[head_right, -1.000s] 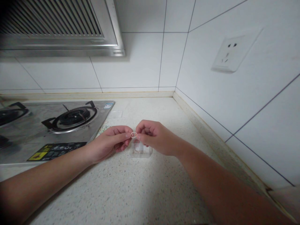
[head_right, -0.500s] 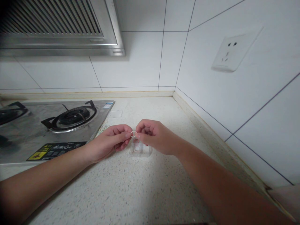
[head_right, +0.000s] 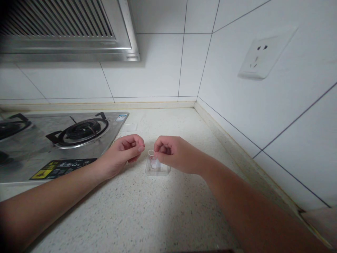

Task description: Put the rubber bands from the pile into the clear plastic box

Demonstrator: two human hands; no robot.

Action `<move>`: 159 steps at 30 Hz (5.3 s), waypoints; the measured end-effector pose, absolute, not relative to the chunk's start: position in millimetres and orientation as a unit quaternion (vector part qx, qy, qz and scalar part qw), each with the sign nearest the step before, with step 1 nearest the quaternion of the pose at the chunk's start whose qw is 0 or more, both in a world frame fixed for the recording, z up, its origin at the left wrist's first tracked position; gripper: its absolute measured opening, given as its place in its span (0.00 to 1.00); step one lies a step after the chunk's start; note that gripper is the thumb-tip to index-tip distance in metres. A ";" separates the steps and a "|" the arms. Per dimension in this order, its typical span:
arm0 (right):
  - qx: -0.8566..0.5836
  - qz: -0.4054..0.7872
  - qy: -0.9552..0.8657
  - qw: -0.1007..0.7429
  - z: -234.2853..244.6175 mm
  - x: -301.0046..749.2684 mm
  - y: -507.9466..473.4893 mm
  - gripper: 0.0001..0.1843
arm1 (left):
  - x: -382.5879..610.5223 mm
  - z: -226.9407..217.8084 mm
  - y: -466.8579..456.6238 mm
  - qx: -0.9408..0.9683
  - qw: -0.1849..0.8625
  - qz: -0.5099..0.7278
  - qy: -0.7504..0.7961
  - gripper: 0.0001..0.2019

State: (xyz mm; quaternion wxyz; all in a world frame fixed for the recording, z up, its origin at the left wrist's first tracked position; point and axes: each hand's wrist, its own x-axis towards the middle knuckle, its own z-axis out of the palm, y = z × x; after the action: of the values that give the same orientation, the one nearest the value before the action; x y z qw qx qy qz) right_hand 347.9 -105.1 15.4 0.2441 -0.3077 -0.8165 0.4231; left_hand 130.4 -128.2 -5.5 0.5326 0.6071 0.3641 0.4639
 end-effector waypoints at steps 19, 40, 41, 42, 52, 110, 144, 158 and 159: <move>-0.320 0.283 -0.896 0.123 13.8 347.4 -110.9 0.08 | 130.4 -9.9 -122.7 0.635 0.482 0.455 0.397 0.10; -0.404 0.105 -0.891 0.179 8.7 369.1 -76.9 0.07 | 127.1 -9.6 -122.5 0.678 0.430 0.425 0.418 0.11; -0.407 0.114 -0.888 0.180 7.3 370.8 -74.1 0.07 | 126.8 -10.3 -122.4 0.681 0.426 0.423 0.419 0.11; -0.413 0.118 -0.884 0.185 5.7 372.5 -71.1 0.08 | 126.5 -11.0 -122.2 0.683 0.423 0.422 0.420 0.11; -0.435 0.143 -0.867 0.196 -7.7 384.1 -49.3 0.10 | 103.9 11.2 -119.6 0.672 0.384 0.493 0.397 0.13; -0.294 0.391 -0.820 0.298 -3.1 350.5 -84.9 0.07 | 133.8 -6.7 -127.3 0.637 0.509 0.359 0.455 0.17; -0.284 0.422 -0.801 0.316 0.3 349.3 -87.9 0.09 | 137.3 -0.2 -131.2 0.638 0.505 0.387 0.435 0.11; -0.280 0.427 -0.804 0.304 2.6 348.2 -90.9 0.09 | 136.9 -0.2 -134.0 0.648 0.512 0.381 0.415 0.09; -0.281 0.428 -0.804 0.303 2.8 348.1 -91.1 0.08 | 136.6 -0.4 -133.9 0.649 0.512 0.380 0.414 0.09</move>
State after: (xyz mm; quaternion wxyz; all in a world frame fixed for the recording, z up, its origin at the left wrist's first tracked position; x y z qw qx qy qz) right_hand 348.1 -91.1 2.8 0.3027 -0.2806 -0.8041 0.4280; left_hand 136.6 -133.9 -0.4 0.5120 0.6493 0.4142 0.3803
